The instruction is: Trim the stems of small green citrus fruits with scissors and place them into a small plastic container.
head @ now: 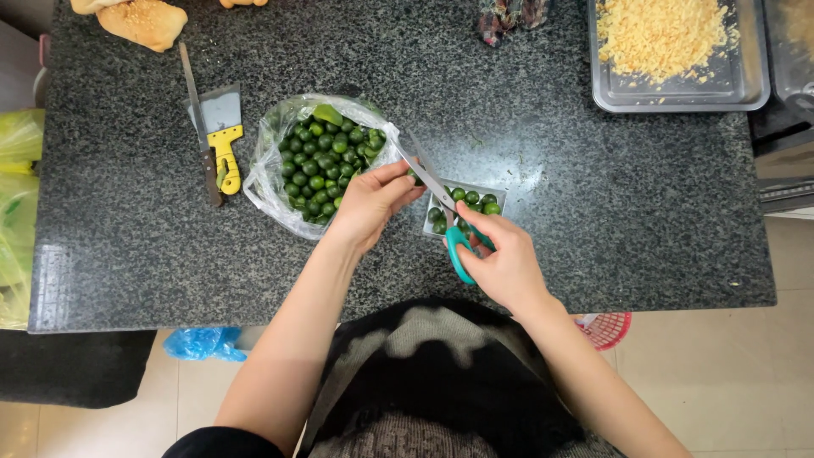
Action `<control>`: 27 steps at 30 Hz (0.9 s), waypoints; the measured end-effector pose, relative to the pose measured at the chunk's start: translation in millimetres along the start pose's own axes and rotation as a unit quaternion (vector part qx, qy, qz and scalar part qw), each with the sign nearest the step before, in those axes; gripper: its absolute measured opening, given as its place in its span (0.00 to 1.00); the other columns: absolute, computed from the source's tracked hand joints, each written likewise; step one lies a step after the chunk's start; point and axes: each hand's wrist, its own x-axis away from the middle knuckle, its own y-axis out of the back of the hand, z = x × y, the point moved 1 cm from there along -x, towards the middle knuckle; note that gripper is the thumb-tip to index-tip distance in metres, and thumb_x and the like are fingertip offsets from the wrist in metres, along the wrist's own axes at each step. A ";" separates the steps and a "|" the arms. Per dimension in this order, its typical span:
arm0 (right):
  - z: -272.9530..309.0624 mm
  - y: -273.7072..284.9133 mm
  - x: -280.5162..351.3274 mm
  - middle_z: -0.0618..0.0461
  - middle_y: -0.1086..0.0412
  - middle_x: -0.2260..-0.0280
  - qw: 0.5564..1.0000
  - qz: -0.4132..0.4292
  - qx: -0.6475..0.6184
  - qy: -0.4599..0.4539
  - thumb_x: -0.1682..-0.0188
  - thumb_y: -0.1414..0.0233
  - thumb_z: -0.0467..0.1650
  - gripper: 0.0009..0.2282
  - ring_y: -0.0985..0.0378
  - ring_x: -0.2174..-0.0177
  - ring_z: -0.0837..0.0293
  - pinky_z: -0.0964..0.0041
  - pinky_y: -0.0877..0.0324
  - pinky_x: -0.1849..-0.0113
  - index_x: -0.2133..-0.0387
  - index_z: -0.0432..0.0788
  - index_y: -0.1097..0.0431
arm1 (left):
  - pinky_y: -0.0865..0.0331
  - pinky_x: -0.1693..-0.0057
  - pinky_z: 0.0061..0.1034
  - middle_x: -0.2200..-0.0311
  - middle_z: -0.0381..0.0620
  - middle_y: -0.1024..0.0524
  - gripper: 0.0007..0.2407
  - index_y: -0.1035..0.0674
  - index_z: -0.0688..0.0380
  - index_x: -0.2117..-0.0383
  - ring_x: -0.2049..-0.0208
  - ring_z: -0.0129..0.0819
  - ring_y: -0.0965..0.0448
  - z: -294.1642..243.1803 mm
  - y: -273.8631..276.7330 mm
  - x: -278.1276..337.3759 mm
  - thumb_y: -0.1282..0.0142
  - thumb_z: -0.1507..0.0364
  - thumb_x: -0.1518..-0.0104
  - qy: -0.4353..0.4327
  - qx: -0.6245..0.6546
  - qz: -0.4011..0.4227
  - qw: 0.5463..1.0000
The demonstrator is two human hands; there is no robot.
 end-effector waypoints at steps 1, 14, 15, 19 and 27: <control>1.6 0.7 -1.1 0.45 0.28 0.77 1.000 0.000 0.000 0.000 0.61 0.36 0.21 0.25 0.23 0.73 0.52 0.69 0.23 0.80 0.47 0.50 0.23 | 0.18 0.46 0.38 0.54 0.64 0.19 0.18 0.22 0.73 0.46 0.58 0.45 0.14 -0.2 0.0 -1.6 0.36 0.82 0.44 0.000 0.000 0.000 1.000; -1.6 5.3 -10.9 0.42 0.21 0.69 0.999 -0.003 0.012 -0.030 0.61 0.36 0.21 0.25 0.17 0.65 0.47 0.57 0.18 0.69 0.48 0.54 0.22 | 0.16 0.47 0.37 0.55 0.65 0.19 0.19 0.23 0.74 0.46 0.59 0.45 0.14 4.0 -0.8 -18.3 0.36 0.81 0.44 0.002 -0.012 0.009 1.000; -2.5 5.0 -10.6 0.43 0.21 0.70 0.999 0.001 -0.002 -0.049 0.60 0.37 0.20 0.25 0.17 0.67 0.48 0.58 0.19 0.70 0.48 0.54 0.22 | 0.17 0.46 0.37 0.54 0.66 0.19 0.19 0.22 0.74 0.46 0.59 0.45 0.14 5.5 -0.6 -19.7 0.36 0.81 0.44 0.003 -0.016 0.009 1.000; -32.2 -9.8 -11.0 0.54 0.26 0.78 0.983 -0.012 -0.139 -0.118 0.57 0.33 0.25 0.22 0.25 0.77 0.66 0.75 0.23 0.76 0.48 0.51 0.22 | 0.17 0.46 0.35 0.53 0.66 0.19 0.18 0.22 0.73 0.46 0.58 0.44 0.14 3.1 -10.8 -20.7 0.36 0.80 0.43 0.001 -0.023 0.022 0.999; -43.2 22.4 -18.6 0.50 0.34 0.81 0.931 -0.103 -0.278 -0.213 0.52 0.34 0.28 0.17 0.35 0.86 0.69 0.81 0.44 0.86 0.50 0.38 0.26 | 0.17 0.51 0.27 0.56 0.57 0.16 0.16 0.16 0.58 0.50 0.59 0.38 0.14 19.7 -1.8 -21.2 0.31 0.77 0.46 -0.017 -0.240 0.034 0.970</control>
